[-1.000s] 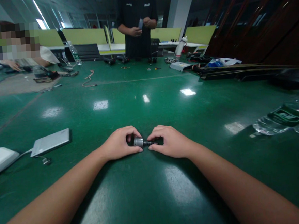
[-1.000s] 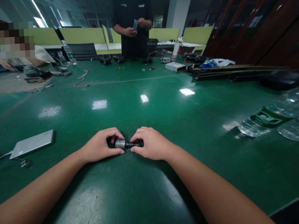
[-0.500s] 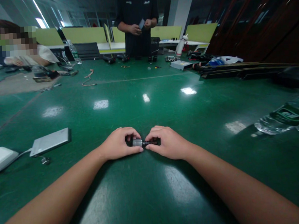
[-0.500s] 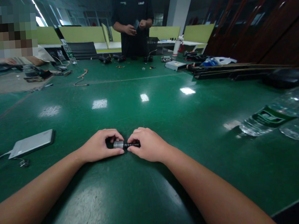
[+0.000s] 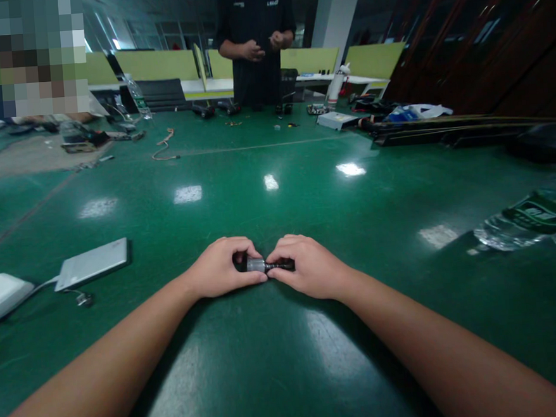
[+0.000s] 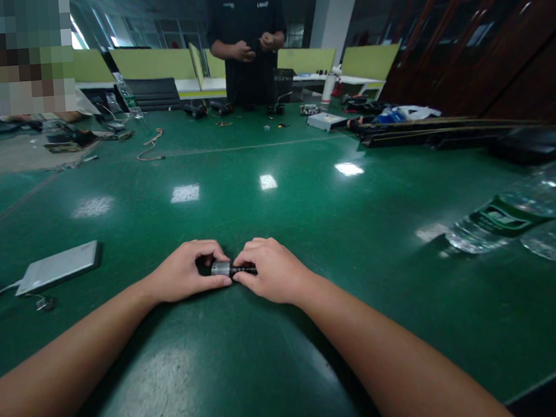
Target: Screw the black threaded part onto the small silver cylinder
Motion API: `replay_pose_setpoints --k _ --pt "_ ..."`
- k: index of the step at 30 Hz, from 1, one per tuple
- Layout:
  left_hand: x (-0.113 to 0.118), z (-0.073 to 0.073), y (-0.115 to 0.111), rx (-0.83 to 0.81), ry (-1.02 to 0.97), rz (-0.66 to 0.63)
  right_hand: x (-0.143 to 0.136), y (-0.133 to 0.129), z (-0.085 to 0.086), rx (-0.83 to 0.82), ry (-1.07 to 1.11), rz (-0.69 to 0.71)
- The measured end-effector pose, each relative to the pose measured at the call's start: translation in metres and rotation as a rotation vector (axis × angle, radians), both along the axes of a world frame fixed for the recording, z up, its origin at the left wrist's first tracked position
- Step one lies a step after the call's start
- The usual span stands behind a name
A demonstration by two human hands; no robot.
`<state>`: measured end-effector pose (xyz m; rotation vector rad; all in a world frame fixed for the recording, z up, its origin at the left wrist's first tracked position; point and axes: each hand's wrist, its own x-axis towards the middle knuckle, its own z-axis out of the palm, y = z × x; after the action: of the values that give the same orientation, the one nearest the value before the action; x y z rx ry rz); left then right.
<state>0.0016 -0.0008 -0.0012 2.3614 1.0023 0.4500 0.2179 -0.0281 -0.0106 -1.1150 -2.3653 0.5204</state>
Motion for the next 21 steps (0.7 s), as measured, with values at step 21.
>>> replay_pose_setpoints --k 21 --pt "-0.0002 0.0007 0.0001 0.001 0.008 -0.002 0.0007 -0.0021 0.0041 -0.046 0.031 -0.019"
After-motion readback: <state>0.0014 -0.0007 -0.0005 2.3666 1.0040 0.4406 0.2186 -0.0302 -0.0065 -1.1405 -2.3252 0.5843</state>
